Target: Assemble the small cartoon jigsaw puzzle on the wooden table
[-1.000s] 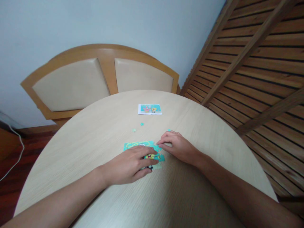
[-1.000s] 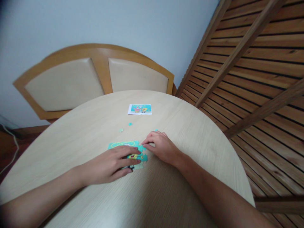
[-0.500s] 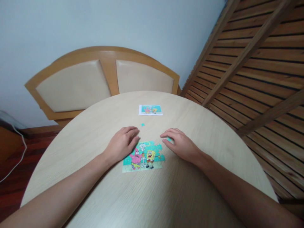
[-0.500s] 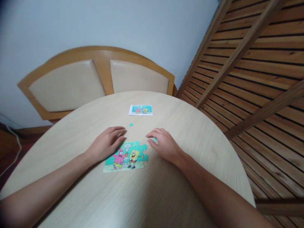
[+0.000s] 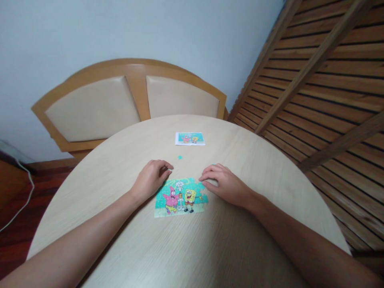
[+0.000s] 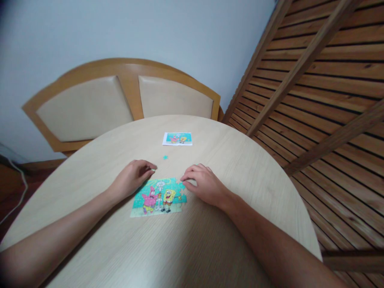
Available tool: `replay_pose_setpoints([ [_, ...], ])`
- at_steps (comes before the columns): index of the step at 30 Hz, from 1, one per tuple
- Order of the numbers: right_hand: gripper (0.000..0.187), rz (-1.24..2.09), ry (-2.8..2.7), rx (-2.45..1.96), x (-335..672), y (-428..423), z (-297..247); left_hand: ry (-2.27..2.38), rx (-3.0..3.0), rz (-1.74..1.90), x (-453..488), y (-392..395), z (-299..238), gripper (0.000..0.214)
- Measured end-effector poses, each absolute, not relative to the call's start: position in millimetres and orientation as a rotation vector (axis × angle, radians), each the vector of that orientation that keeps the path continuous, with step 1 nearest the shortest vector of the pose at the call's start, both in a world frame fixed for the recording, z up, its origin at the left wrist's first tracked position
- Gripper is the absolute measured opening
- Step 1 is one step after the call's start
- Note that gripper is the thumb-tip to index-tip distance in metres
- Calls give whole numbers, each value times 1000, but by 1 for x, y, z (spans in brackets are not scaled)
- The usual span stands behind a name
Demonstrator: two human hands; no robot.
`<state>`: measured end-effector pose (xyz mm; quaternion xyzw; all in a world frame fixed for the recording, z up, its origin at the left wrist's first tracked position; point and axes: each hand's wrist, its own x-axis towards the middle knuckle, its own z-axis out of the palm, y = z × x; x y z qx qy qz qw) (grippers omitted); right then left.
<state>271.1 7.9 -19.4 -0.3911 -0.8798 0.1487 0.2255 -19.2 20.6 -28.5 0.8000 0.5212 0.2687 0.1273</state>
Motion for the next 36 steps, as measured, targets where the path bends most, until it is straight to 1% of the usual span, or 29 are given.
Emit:
replay_pose_setpoints([
  [6,12,422,-2417,-1045,269,7,-19,1331,2048,930,-10,11,-26,13],
  [11,17,458,-2367,-1008,261,1,-16,1157,1846,1057,13,-13,-17,12],
  [16,28,606,-2267,-982,249,-13,-12,1060,1725,1089,27,-28,-18,15],
  [20,26,743,-2216,-947,244,-17,-10,1017,1725,1072,31,-31,-18,14],
  [22,27,792,-2202,-952,245,-16,-9,1025,1783,1069,31,-31,-17,14],
  [25,24,794,-2205,-977,250,-12,-8,1030,2071,973,27,-31,-13,15],
  [28,19,733,-2199,-1000,256,-8,-6,985,2408,763,21,-31,-11,28],
  [31,18,734,-2169,-1056,259,-5,-6,1017,2585,586,17,-29,-13,38],
  [36,15,810,-2134,-1114,261,-4,-9,1213,2641,545,10,-22,-17,34],
])
